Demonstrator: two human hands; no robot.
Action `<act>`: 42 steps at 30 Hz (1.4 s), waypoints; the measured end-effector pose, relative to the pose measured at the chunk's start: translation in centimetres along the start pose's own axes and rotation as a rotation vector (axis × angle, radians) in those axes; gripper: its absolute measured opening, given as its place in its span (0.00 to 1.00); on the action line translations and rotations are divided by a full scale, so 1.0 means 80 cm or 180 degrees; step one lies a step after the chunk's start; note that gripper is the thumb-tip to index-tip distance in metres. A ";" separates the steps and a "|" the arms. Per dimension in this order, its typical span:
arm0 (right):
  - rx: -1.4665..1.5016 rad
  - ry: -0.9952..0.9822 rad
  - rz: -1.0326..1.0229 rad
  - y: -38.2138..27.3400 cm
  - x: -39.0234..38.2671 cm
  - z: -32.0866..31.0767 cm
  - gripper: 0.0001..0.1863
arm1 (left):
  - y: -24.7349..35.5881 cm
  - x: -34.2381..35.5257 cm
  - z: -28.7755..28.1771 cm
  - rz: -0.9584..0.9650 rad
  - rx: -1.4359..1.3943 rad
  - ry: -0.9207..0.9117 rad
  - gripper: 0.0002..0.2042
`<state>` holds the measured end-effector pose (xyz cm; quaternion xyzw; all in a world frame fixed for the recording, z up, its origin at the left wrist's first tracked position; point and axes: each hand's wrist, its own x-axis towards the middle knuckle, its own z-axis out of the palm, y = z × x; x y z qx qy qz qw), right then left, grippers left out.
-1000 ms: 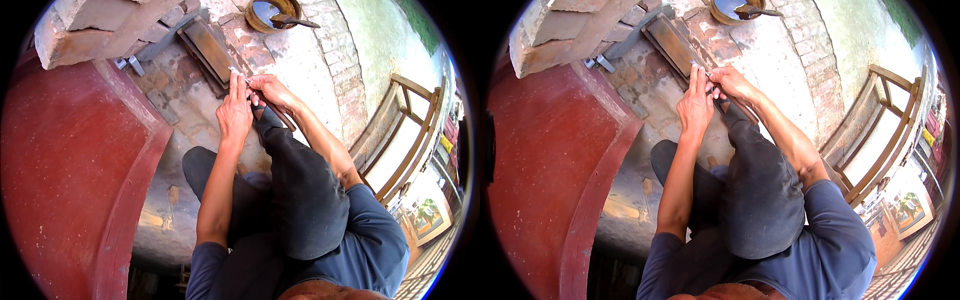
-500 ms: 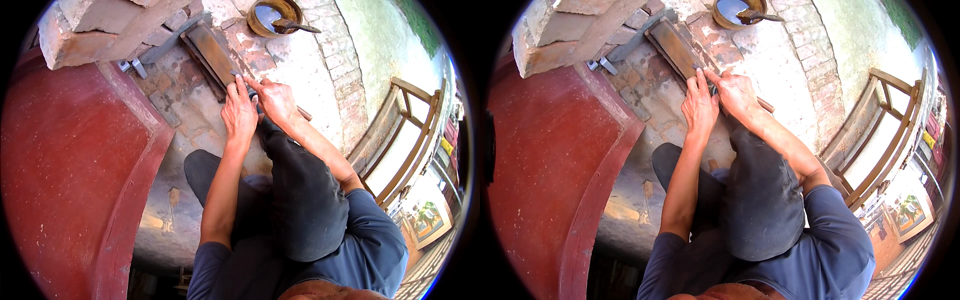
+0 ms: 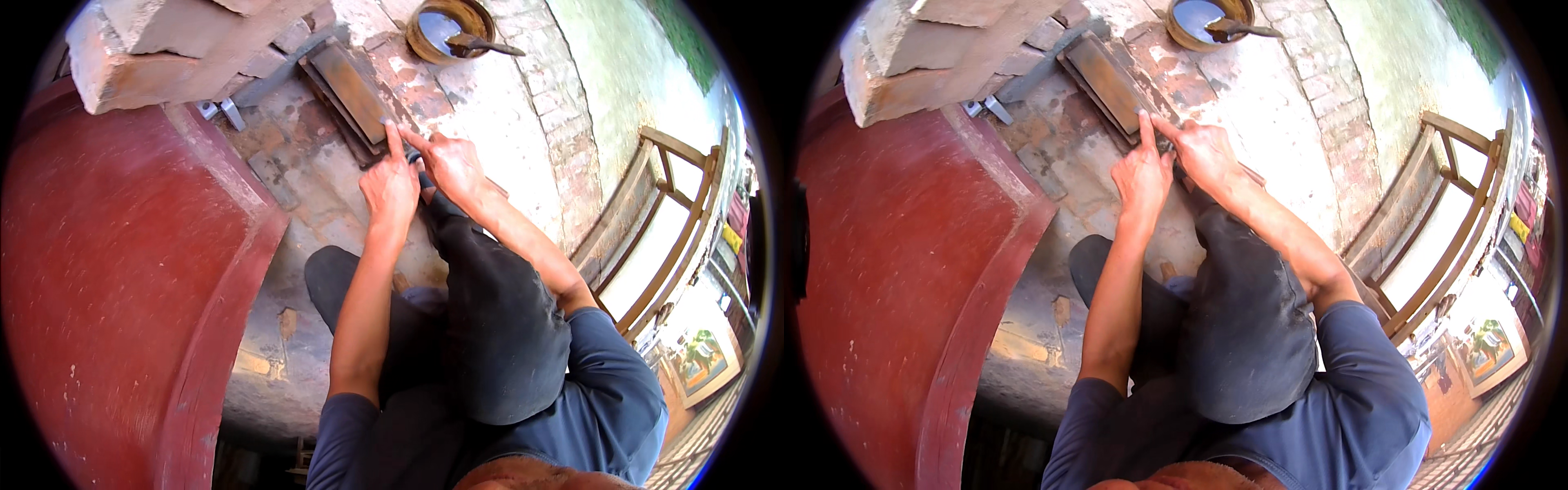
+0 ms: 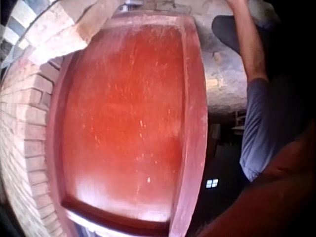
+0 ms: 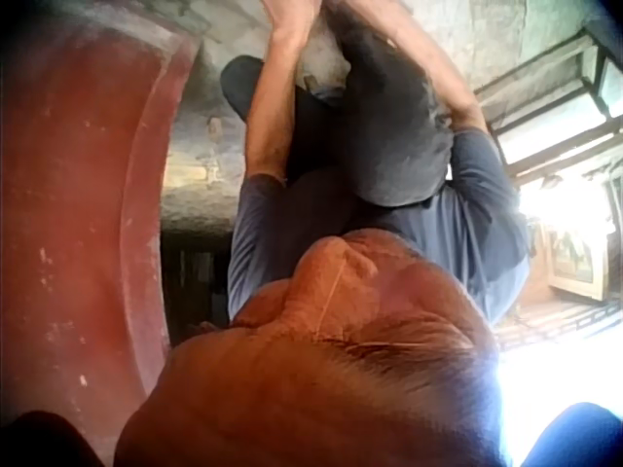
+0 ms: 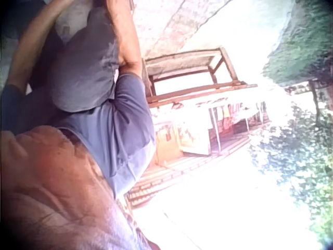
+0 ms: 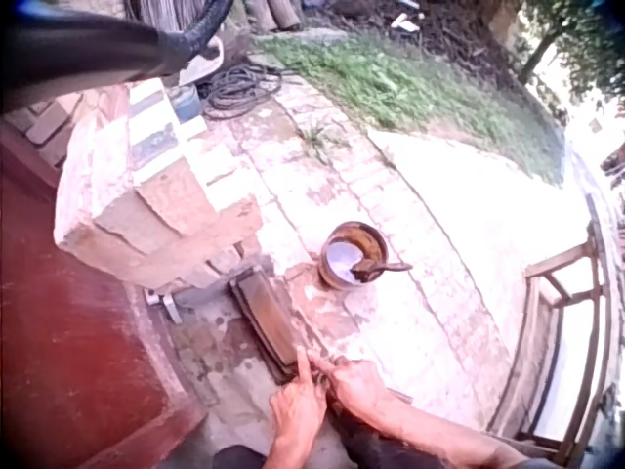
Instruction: The person sits on the ground and sharpens a small metal tool by rubbing it against a sharpening stone. They repeatedly dip the tool into a small bowl of liquid and continue the sharpening motion. The person occasionally pauses to inspect the tool's edge before resuming the process.
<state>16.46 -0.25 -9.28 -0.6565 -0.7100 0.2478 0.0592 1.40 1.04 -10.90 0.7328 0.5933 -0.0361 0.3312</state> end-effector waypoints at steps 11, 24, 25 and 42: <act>-0.0248 -0.0176 -0.0065 -0.006 0.020 -0.010 0.40 | -0.001 0.013 -0.012 -0.0136 -0.0105 -0.0096 0.50; -0.0305 -0.0258 -0.0098 0.000 -0.027 -0.006 0.44 | 0.012 -0.027 -0.005 -0.0247 -0.0192 -0.0622 0.54; -0.0195 -0.0104 -0.0119 0.007 -0.019 -0.001 0.44 | 0.010 -0.013 -0.002 -0.0197 -0.0102 -0.0380 0.54; 0.0012 0.0014 -0.0010 -0.002 -0.001 -0.003 0.37 | 0.002 -0.001 -0.017 -0.0207 -0.0059 -0.0296 0.52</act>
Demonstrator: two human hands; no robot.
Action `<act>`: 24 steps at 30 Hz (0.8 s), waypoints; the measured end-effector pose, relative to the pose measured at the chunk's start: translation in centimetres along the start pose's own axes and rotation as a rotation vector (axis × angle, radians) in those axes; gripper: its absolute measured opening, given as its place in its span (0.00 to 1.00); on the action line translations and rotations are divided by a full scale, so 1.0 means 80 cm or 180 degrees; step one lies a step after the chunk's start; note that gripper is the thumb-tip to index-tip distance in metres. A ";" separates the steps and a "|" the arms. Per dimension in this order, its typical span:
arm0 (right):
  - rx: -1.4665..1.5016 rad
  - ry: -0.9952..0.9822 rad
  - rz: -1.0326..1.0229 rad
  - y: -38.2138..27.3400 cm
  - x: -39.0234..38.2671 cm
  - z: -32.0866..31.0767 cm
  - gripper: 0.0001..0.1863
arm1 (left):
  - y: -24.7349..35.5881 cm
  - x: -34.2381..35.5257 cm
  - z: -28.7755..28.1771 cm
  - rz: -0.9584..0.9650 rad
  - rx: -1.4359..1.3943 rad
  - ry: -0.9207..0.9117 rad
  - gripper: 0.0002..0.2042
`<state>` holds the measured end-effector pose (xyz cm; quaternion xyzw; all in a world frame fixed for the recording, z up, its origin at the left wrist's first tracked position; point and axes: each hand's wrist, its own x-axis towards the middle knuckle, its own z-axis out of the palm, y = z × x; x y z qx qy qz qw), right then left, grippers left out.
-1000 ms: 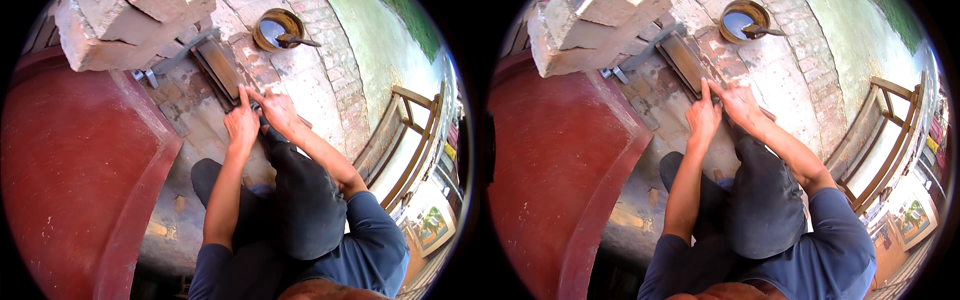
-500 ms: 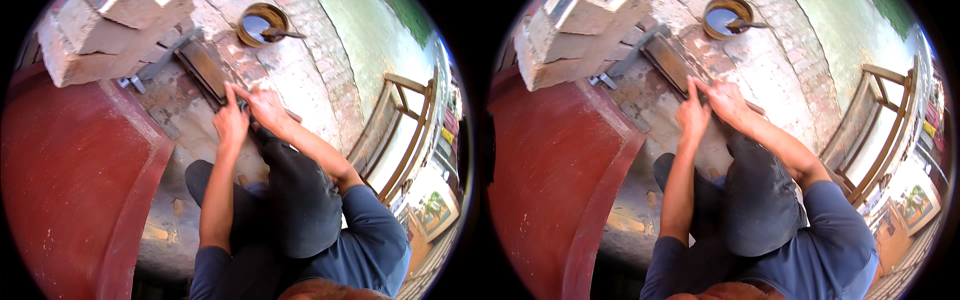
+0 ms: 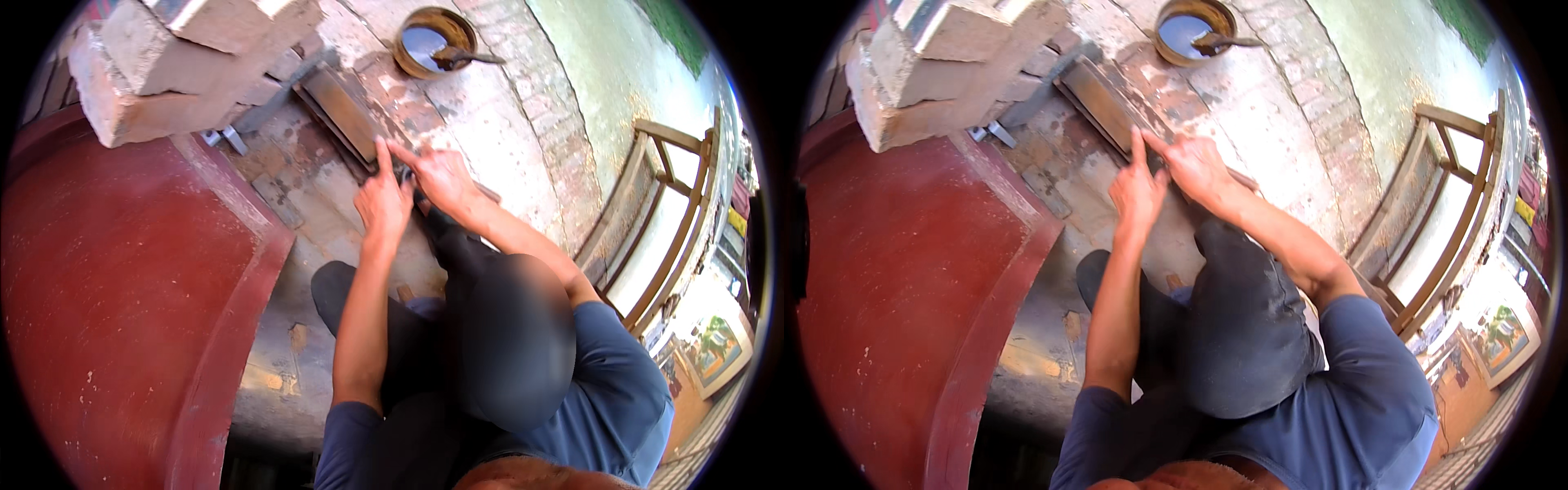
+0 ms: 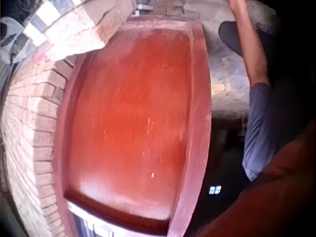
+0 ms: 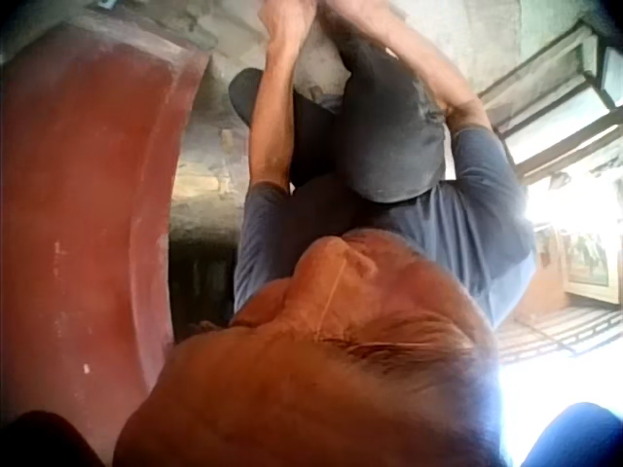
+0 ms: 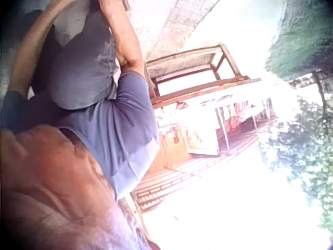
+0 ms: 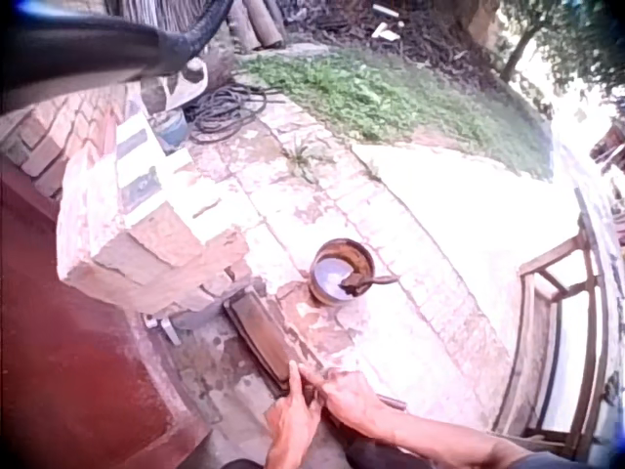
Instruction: The person sits on the ground and sharpens a small metal tool by rubbing it against a sharpening stone. They repeatedly dip the tool into a small bowl of liquid and continue the sharpening motion. The person occasionally pauses to inspect the tool's edge before resuming the process.
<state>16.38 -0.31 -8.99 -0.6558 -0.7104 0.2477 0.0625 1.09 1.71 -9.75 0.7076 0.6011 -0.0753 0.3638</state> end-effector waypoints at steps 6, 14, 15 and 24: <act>0.0070 0.0084 -0.0008 -0.005 0.010 0.001 0.36 | -0.004 0.008 0.009 0.0004 -0.0169 0.0183 0.50; -0.0053 -0.0172 0.0096 0.000 -0.016 0.004 0.37 | 0.001 -0.011 0.018 -0.0048 -0.0083 -0.0086 0.54; 0.0005 -0.0060 0.0073 -0.004 -0.003 -0.002 0.37 | -0.002 -0.005 0.019 -0.0038 -0.0224 0.0080 0.53; -0.0132 -0.0014 0.0027 0.002 -0.013 0.003 0.36 | 0.004 -0.010 0.015 -0.0086 -0.0146 -0.0026 0.54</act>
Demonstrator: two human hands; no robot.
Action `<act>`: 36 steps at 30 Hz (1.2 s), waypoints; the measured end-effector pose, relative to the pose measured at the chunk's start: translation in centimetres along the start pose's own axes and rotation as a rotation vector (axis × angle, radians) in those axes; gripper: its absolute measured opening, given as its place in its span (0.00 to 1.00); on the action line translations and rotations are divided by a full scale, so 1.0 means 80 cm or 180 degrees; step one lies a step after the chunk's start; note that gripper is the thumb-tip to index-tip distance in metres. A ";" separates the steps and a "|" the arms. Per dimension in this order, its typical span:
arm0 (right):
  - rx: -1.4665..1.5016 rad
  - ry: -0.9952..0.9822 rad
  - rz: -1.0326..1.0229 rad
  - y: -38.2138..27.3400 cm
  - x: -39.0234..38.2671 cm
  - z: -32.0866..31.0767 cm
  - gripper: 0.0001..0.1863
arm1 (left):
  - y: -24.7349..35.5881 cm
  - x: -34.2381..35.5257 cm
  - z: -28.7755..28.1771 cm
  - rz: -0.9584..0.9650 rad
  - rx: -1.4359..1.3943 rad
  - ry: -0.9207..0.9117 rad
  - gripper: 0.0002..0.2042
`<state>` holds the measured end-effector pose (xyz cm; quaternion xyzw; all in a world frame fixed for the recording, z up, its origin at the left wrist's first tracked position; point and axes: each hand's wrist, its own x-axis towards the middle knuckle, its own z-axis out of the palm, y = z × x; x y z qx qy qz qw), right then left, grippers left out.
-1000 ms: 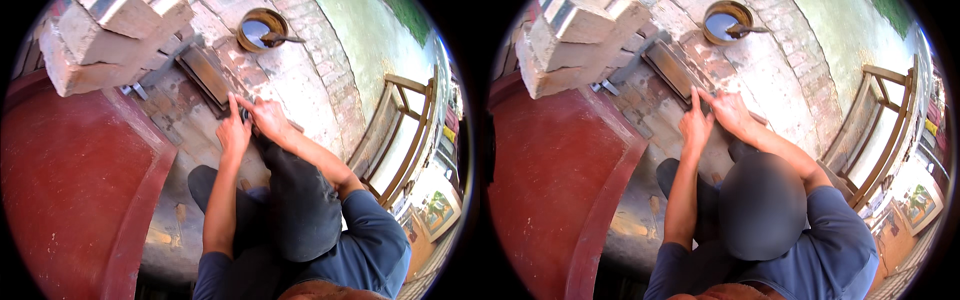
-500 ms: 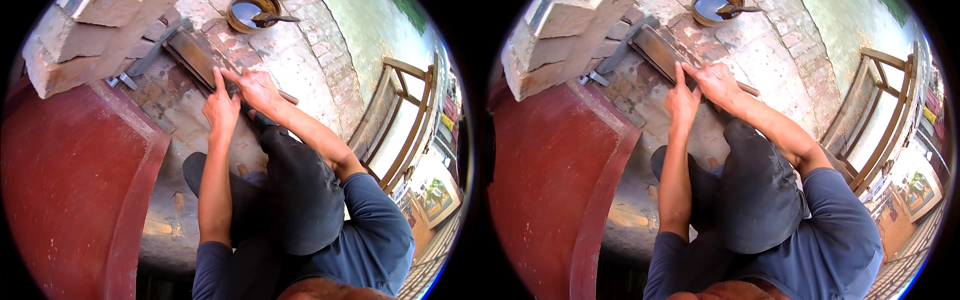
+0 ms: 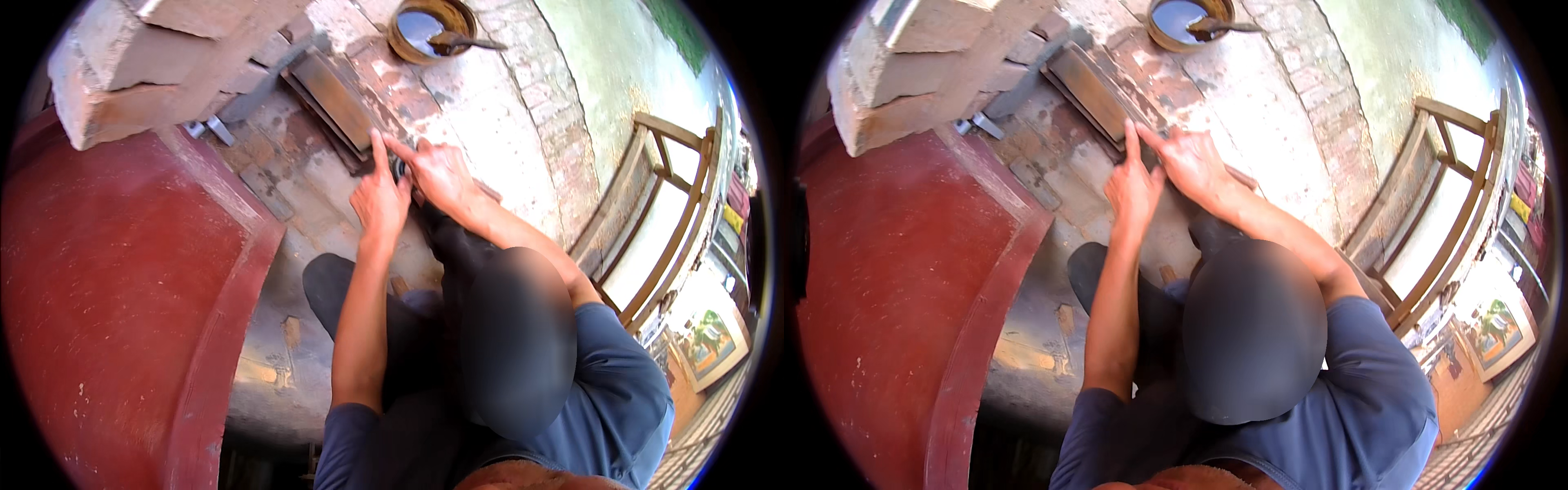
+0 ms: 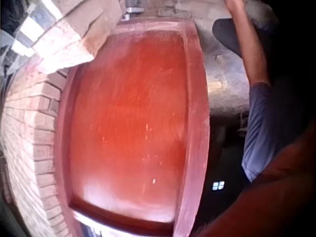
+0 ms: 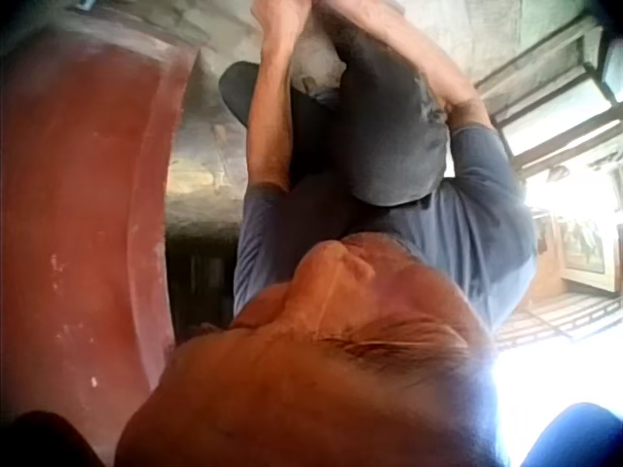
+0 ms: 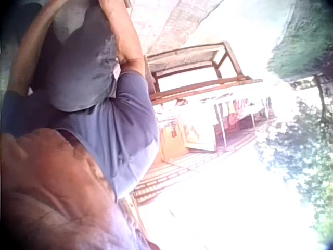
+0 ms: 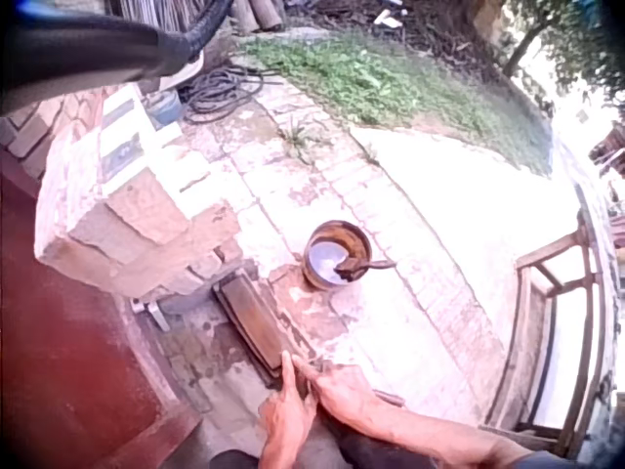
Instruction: The person sits on the ground and sharpens a small metal tool by rubbing it against a sharpening stone. They repeatedly dip the tool into a small bowl of liquid and continue the sharpening motion. The person occasionally pauses to inspect the tool's edge before resuming the process.
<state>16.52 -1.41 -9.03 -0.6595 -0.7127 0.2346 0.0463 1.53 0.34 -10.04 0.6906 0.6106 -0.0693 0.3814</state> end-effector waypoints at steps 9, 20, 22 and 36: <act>-0.0167 -0.0007 -0.0015 -0.003 -0.005 -0.001 0.35 | 0.002 -0.006 -0.001 -0.0042 0.0147 -0.0209 0.53; -0.0171 -0.0240 0.0098 0.002 -0.001 -0.002 0.39 | 0.002 0.000 0.002 -0.0017 -0.0170 -0.0029 0.52; -0.0108 0.0021 -0.0014 -0.004 0.020 -0.004 0.37 | -0.008 0.017 -0.004 0.0137 -0.0169 0.0230 0.50; 0.0124 0.0041 -0.0133 -0.003 0.022 -0.004 0.37 | -0.010 0.015 -0.011 0.0001 0.0011 0.0114 0.51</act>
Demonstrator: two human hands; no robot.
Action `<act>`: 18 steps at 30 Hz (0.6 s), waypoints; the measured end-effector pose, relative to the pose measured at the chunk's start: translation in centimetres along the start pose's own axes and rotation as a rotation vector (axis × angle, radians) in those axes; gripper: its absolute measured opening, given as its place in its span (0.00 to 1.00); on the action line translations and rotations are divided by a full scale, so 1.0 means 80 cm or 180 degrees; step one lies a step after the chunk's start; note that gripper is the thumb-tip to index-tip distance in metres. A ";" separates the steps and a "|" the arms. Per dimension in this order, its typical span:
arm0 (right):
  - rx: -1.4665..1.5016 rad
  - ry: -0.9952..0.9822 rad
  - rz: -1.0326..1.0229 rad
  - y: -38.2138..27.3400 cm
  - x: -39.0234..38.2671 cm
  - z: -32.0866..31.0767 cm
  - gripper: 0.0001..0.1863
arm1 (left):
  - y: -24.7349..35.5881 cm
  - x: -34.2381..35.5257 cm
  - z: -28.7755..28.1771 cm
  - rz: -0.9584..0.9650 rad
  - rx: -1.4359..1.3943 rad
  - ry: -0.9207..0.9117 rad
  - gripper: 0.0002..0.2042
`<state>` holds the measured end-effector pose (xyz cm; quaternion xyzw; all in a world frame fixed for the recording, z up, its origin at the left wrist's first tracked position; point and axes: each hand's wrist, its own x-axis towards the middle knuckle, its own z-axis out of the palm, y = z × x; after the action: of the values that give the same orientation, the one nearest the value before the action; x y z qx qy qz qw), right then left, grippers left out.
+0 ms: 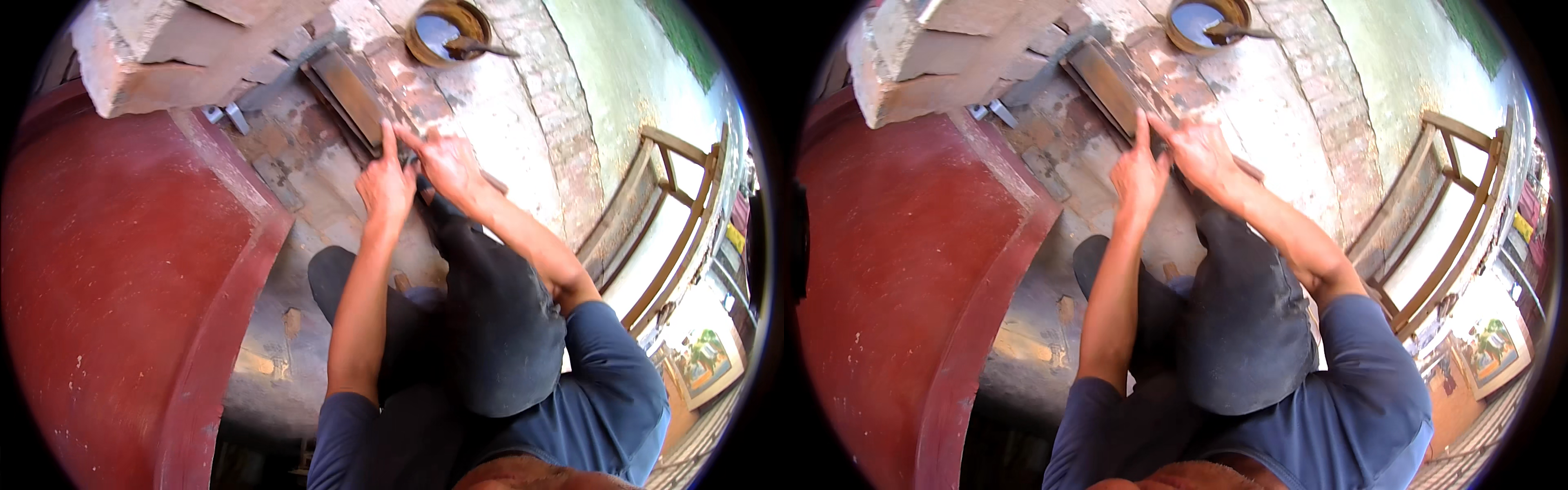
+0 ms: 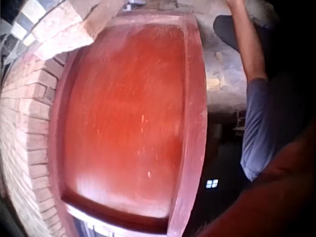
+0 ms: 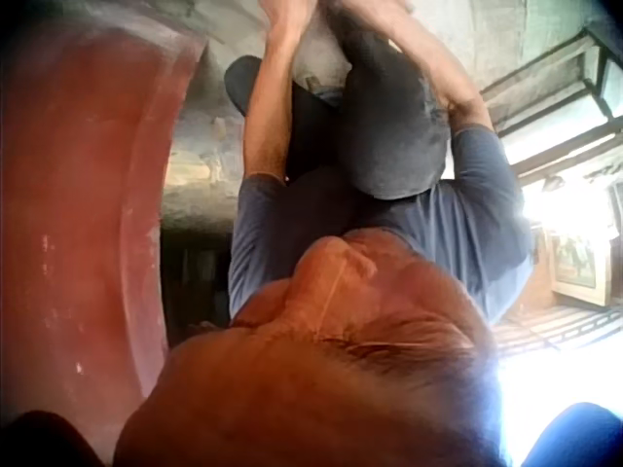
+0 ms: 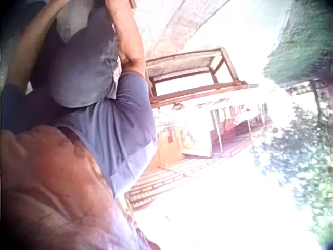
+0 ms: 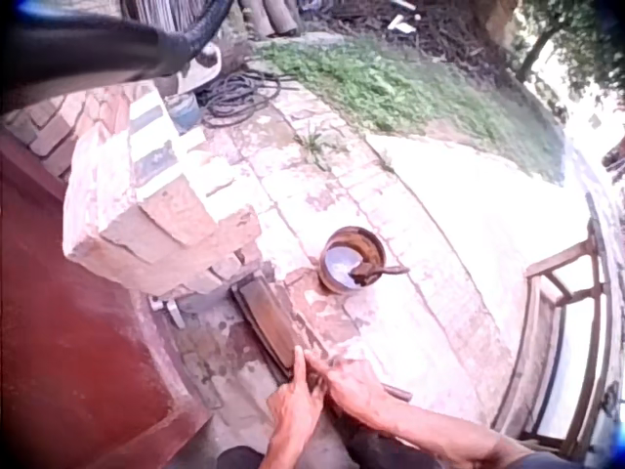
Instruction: The person sits on the ground and sharpens a small metal tool by rubbing it against a sharpening stone. They repeatedly dip the tool into a small bowl of liquid and continue the sharpening motion. The person occasionally pauses to inspect the tool's edge before resuming the process.
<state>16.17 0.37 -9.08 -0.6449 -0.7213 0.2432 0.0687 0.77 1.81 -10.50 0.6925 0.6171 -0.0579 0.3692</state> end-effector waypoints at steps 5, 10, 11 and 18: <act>-0.0228 -0.0067 0.0089 -0.001 -0.012 0.002 0.38 | 0.004 -0.005 0.005 0.0061 -0.0127 -0.0005 0.51; -0.0201 0.0004 -0.0045 0.002 0.000 0.001 0.38 | -0.008 0.000 0.002 0.0129 -0.0171 0.0100 0.51; -0.0282 0.0088 -0.0056 0.008 -0.013 0.006 0.39 | 0.003 -0.008 0.002 -0.0014 -0.0034 -0.0152 0.53; -0.0372 -0.0022 0.0049 0.001 0.017 0.002 0.37 | 0.000 0.016 -0.018 0.0010 -0.0263 0.0021 0.49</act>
<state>15.98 1.66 -9.53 -0.6524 -0.7296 0.2033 0.0265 0.47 3.68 -10.12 0.6778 0.6191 -0.0296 0.3955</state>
